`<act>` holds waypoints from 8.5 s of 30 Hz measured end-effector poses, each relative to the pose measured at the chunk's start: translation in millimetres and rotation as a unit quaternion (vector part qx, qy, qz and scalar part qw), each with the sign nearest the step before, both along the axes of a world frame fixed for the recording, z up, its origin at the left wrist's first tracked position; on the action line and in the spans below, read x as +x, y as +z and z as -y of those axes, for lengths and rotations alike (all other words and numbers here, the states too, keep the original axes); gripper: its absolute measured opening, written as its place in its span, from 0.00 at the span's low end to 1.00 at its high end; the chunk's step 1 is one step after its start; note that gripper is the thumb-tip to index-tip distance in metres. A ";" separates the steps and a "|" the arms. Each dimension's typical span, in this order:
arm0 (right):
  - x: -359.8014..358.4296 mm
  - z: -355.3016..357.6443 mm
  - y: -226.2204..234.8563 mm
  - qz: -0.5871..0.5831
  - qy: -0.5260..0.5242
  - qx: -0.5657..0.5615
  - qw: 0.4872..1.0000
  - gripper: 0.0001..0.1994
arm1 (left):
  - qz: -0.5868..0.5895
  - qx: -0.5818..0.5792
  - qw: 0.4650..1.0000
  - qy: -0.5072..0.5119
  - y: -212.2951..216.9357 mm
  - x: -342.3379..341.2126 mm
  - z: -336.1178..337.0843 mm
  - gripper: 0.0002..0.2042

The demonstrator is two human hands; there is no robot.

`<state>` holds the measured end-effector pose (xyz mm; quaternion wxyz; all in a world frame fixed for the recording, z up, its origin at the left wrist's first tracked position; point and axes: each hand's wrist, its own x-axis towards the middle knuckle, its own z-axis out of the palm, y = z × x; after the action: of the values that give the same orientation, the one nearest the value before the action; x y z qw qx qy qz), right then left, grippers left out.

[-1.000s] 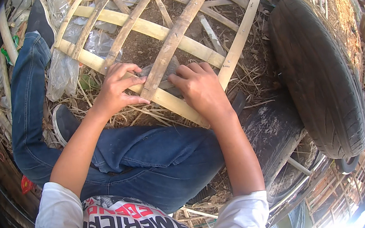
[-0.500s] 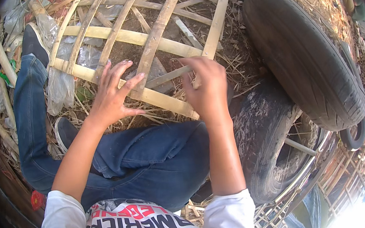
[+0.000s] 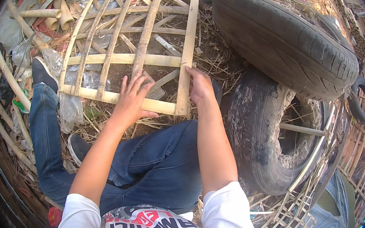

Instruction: The person nails bamboo strips together to form a lattice frame using a hammer and nails while sitting on the ground.

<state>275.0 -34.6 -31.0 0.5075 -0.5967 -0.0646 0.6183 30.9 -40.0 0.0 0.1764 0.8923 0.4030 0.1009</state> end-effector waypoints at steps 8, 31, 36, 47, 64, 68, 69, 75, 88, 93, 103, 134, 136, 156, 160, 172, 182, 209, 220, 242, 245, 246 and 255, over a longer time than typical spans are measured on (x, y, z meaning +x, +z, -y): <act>-1.2 1.6 2.8 -0.009 0.006 0.005 1.000 0.14 | -0.017 0.030 0.999 -0.007 1.6 0.5 3.5 0.41; 1.3 3.8 8.5 -0.004 0.011 0.034 0.999 0.17 | 0.051 0.062 0.997 -0.005 7.2 -0.9 3.3 0.34; -5.4 3.5 14.4 0.016 -0.022 0.041 0.999 0.14 | 0.056 0.039 0.995 0.079 12.1 22.4 -7.3 0.24; -10.5 2.8 20.1 0.040 -0.010 0.066 0.997 0.16 | -0.013 0.111 0.993 0.025 -6.6 49.8 -28.4 0.10; -7.8 2.6 24.3 0.078 0.010 0.078 0.994 0.17 | 0.020 0.127 0.990 0.057 -14.6 45.6 -26.1 0.10; -7.3 2.7 20.0 0.089 0.012 0.078 0.993 0.18 | 0.004 0.128 0.990 0.058 -10.4 42.3 -25.7 0.08; -8.4 2.6 20.4 0.089 0.012 0.078 0.993 0.18 | 0.001 0.129 0.990 0.058 -10.7 41.1 -25.8 0.08; -13.0 0.8 29.2 0.097 0.015 0.082 0.992 0.18 | 0.025 0.145 0.988 0.055 -15.0 38.3 -26.9 0.04; -10.1 2.1 29.5 0.108 0.022 0.075 0.991 0.19 | 0.065 0.139 0.986 0.068 -13.6 35.7 -28.8 0.01; -4.7 3.5 25.8 0.109 0.032 0.078 0.990 0.20 | 0.073 0.135 0.985 0.072 -14.4 35.6 -29.4 0.01; -5.6 3.4 25.9 0.106 0.042 0.067 0.991 0.19 | 0.074 0.124 0.987 0.066 -18.4 36.3 -30.2 0.02; -1.2 -1.0 23.3 0.063 0.039 0.093 0.993 0.15 | 0.078 0.119 0.989 0.045 -22.9 32.2 -28.7 0.04; -3.0 -0.4 23.7 0.077 0.031 0.080 0.993 0.14 | 0.076 0.123 0.989 0.040 -23.3 31.8 -28.4 0.04; -3.5 -1.2 26.6 0.079 0.038 0.065 0.994 0.14 | 0.088 0.126 0.988 0.033 -24.8 31.3 -30.0 0.04; -4.7 -1.3 27.9 0.078 0.038 0.062 0.994 0.13 | 0.104 0.121 0.986 0.049 -25.3 33.7 -30.3 0.05; -4.5 -2.5 24.2 0.088 0.045 0.056 0.994 0.11 | 0.082 0.133 0.986 0.057 -24.7 37.1 -30.0 0.05; -0.4 -2.1 23.4 0.068 0.047 0.058 0.995 0.14 | 0.072 0.104 0.990 0.056 -22.1 36.7 -30.6 0.06; 2.7 -4.2 15.1 0.027 0.014 0.065 0.997 0.15 | 0.047 -0.195 0.968 0.153 8.1 -50.2 -8.4 0.26; 4.0 -3.5 11.2 0.047 0.015 0.058 0.997 0.16 | 0.034 -0.150 0.981 0.116 7.7 -53.3 -3.9 0.40; -0.4 -2.3 18.6 0.028 -0.002 0.051 0.998 0.13 | 0.093 0.054 0.992 0.064 -43.6 -59.9 16.5 0.40; -2.0 -3.1 17.3 0.032 -0.014 0.048 0.998 0.16 | 0.105 0.063 0.991 0.062 -43.3 -62.8 16.0 0.37; -2.5 -3.5 17.9 0.033 -0.017 0.045 0.998 0.18 | 0.106 0.067 0.990 0.062 -43.5 -63.0 16.3 0.37; -4.4 -2.4 18.7 0.031 -0.014 0.046 0.998 0.18 | 0.151 0.129 0.978 0.067 -50.4 -62.8 15.6 0.26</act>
<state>270.6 -32.2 -12.3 0.5410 -0.5921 -0.1006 0.5887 -31.8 -55.7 -50.4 0.1110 0.8531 0.4143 0.2972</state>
